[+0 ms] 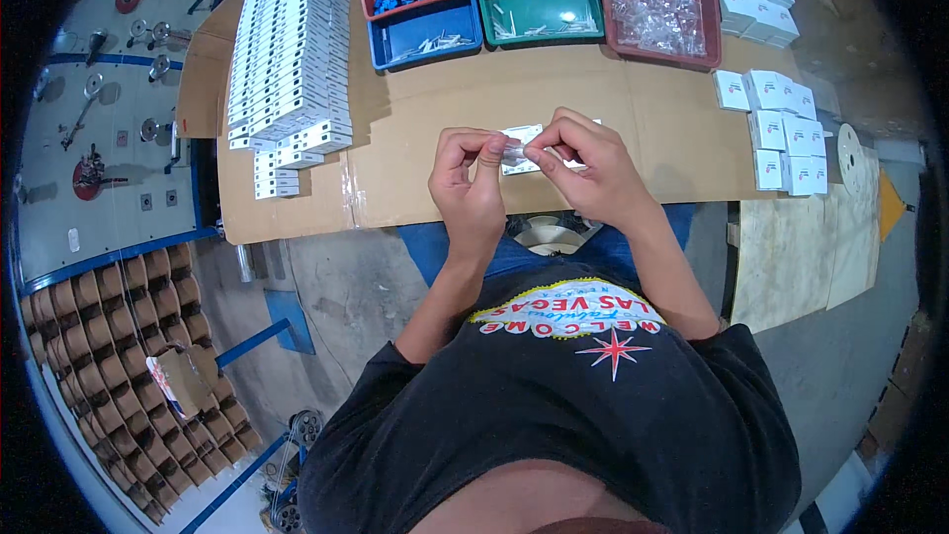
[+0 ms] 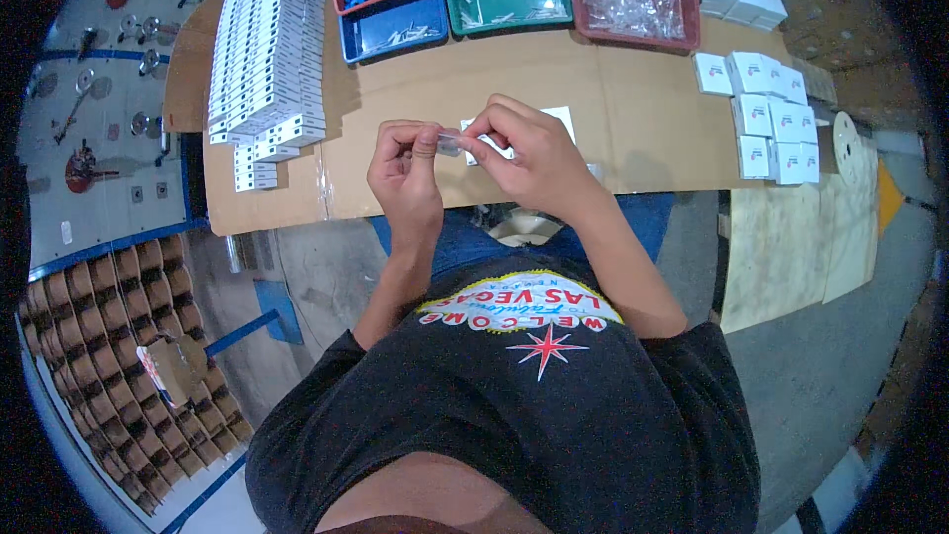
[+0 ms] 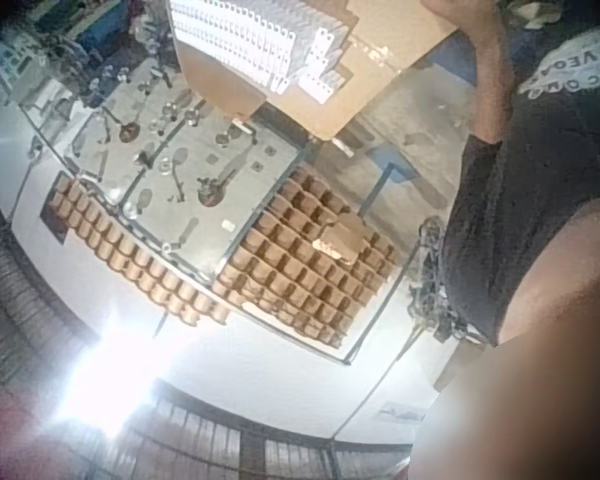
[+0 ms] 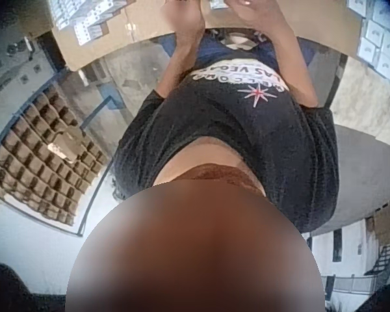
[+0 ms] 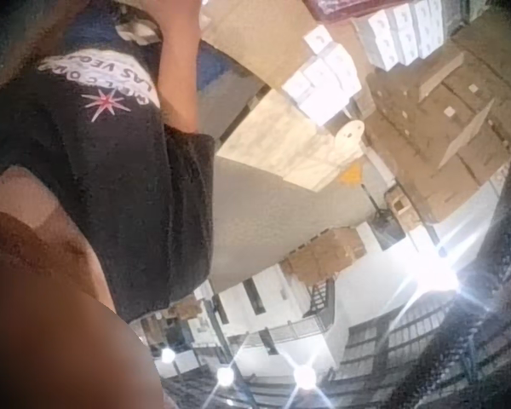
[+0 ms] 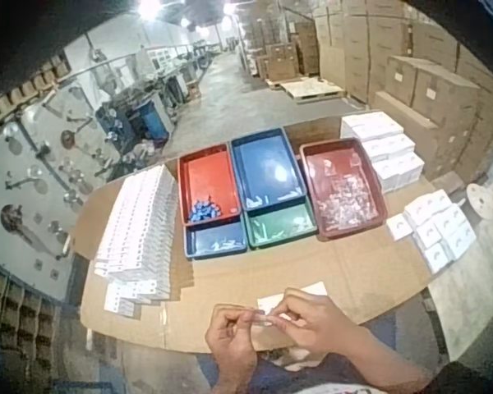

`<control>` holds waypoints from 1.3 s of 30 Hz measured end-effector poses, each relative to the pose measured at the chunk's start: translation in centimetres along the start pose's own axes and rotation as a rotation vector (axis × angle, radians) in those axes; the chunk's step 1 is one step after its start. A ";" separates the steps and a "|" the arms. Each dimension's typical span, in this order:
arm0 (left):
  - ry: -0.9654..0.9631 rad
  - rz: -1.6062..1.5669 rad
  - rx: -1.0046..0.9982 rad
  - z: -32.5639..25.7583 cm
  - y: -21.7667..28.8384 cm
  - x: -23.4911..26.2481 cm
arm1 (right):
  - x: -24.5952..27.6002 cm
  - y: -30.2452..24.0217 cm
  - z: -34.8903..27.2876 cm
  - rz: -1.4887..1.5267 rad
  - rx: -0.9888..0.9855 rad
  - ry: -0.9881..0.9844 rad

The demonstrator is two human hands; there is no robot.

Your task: Assembling a white plastic electronic housing by inserting internal components and a blue plastic connector.

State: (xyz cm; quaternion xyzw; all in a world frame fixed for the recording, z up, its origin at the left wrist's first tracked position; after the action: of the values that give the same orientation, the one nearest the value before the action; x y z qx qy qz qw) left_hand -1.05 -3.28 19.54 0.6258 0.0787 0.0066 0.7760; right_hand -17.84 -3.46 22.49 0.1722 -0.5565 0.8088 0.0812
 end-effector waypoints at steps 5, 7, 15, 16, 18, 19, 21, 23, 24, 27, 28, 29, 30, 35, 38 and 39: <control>0.310 -0.127 -0.021 3.2 1.2 5.9 | 4.7 4.8 -1.9 -0.071 -0.163 0.126; 0.195 0.083 -0.056 3.3 2.3 6.6 | 6.8 6.3 -2.8 -0.028 -0.255 0.140; -0.028 -0.167 0.102 1.4 1.9 0.9 | 2.5 -1.3 0.3 -0.094 -0.094 -0.076; -0.132 -0.173 0.090 1.3 2.3 0.2 | 2.1 -1.7 0.4 -0.096 -0.107 -0.154; -0.231 -0.177 0.076 0.8 2.6 -0.4 | 2.3 -2.0 0.6 -0.144 -0.077 -0.226; -0.269 -0.190 0.095 0.6 2.5 -0.5 | 2.1 -2.1 0.8 -0.188 -0.041 -0.300; -0.303 -0.204 0.117 0.5 2.7 -0.2 | 2.0 -2.1 0.8 -0.215 0.083 -0.326; -0.448 -0.165 0.196 0.7 3.1 0.3 | 2.1 -2.7 0.7 -0.243 0.201 -0.351; -0.437 -0.162 0.199 0.8 3.6 0.7 | 2.1 -3.2 0.7 -0.210 0.198 -0.419; -0.621 -0.030 -0.017 1.9 6.0 1.0 | 2.1 -4.2 0.5 -0.151 0.189 -0.538; -0.616 -0.032 -0.007 2.8 7.2 1.1 | 2.0 -4.4 0.3 -0.128 0.189 -0.580; -0.869 0.259 -0.180 3.2 8.7 0.4 | 1.9 -4.5 0.3 -0.125 0.183 -0.587; -1.108 0.560 -0.359 3.1 9.2 -0.2 | 1.9 -4.6 0.3 -0.082 0.202 -0.592; -1.242 0.599 -0.435 2.8 10.0 -0.4 | 1.9 -5.0 -0.2 -0.044 0.236 -0.616; -1.299 0.582 -0.504 2.2 10.4 -0.9 | 1.9 -4.9 -0.9 0.067 0.266 -0.623; -1.312 0.600 -0.500 2.2 10.5 -1.0 | 2.0 -4.7 -1.0 0.097 0.251 -0.644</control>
State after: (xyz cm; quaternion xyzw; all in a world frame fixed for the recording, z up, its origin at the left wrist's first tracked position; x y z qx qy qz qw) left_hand -0.81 -3.24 30.26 0.3019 -0.5758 -0.1384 0.7471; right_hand -18.40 -0.94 26.99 0.4007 -0.4572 0.7779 -0.1590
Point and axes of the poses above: each hand's wrist, its own z-axis towards the middle knuckle, its own x-axis out of the back of the hand, y = z × x, the point moved 4 cm from there along z, towards the middle knuckle, and after that the axes turned 3 degrees about -z, right-handed, at the moved point
